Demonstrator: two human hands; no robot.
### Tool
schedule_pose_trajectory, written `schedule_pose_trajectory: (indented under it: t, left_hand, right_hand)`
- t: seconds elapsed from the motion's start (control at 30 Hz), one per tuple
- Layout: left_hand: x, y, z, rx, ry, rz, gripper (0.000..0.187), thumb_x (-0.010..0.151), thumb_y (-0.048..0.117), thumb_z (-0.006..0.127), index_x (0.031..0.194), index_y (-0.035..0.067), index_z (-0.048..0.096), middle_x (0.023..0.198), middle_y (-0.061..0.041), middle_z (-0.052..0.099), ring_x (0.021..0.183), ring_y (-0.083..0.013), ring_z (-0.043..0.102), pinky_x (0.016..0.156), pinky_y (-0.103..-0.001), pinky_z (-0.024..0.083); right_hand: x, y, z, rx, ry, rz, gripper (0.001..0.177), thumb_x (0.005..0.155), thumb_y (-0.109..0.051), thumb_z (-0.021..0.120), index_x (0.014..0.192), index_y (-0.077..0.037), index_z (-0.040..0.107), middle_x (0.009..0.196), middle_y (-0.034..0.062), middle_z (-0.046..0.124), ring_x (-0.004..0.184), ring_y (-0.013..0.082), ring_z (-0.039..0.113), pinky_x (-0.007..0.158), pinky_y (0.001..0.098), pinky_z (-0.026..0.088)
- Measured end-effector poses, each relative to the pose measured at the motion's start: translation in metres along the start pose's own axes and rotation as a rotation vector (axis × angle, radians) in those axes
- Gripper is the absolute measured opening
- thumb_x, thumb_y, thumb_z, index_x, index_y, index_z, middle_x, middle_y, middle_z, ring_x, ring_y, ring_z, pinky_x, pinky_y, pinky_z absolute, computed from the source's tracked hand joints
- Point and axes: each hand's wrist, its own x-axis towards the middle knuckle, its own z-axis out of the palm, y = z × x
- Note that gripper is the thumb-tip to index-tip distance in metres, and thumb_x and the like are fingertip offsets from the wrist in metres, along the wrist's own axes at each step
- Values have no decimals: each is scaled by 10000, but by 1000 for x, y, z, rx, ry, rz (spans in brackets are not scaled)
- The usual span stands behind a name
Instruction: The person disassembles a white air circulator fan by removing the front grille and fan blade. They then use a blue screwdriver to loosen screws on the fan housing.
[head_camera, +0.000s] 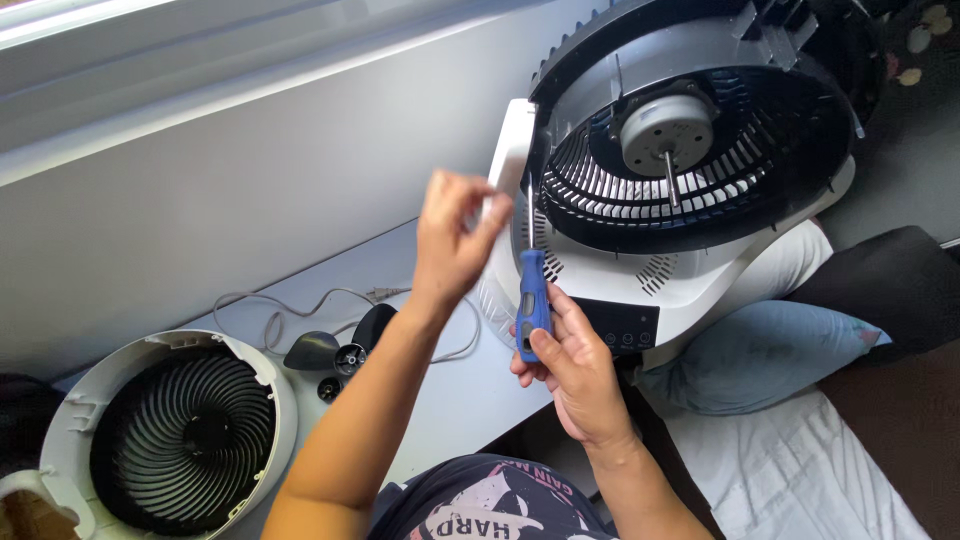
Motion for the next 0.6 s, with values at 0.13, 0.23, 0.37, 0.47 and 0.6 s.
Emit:
schedule_pose_trajectory:
  t: [0.13, 0.23, 0.37, 0.47, 0.6]
  left_hand:
    - [76, -4, 10, -222, 70, 349, 450, 1092, 357, 572, 1472, 122, 519, 1469, -188, 540, 1419, -308, 518, 1187, -380, 414]
    - [114, -1, 30, -266, -90, 365, 514, 1108, 406, 560, 1545, 150, 471, 1527, -183, 555, 1450, -310, 520, 1210, -389, 407]
    - [122, 4, 47, -292, -36, 196, 468, 1088, 456, 544, 1461, 177, 586, 1380, -105, 699, 1263, -257, 701, 1082, -354, 531]
    - [117, 11, 48, -240, -46, -1, 509, 947, 451, 624, 1379, 182, 615, 1081, -90, 769, 971, -252, 792, 890, -350, 608]
    - [107, 21, 48, -100, 68, 109, 424, 1016, 437, 615, 1337, 161, 641, 1135, -92, 754, 1048, -245, 740, 918, -376, 566]
  right_hand:
    - [3, -2, -1, 48, 19, 28, 667, 981, -179, 593, 1568, 0, 332, 1115, 155, 640, 834, 177, 681, 707, 311, 578]
    - [-1, 0, 3, 65, 16, 22, 661, 987, -201, 590, 1562, 10, 341, 1120, 165, 645, 849, 185, 693, 716, 328, 589]
    - [-5, 1, 2, 81, 8, 1, 673, 983, -212, 592, 1567, 1, 333, 1131, 173, 651, 848, 187, 695, 716, 333, 592]
    - [-5, 3, 0, 58, 17, -2, 676, 986, -202, 605, 1572, 9, 341, 1118, 173, 641, 841, 191, 688, 717, 338, 593]
    - [-8, 4, -5, 70, 2, -1, 684, 979, -185, 610, 1570, 16, 332, 1125, 173, 639, 845, 189, 684, 723, 343, 598]
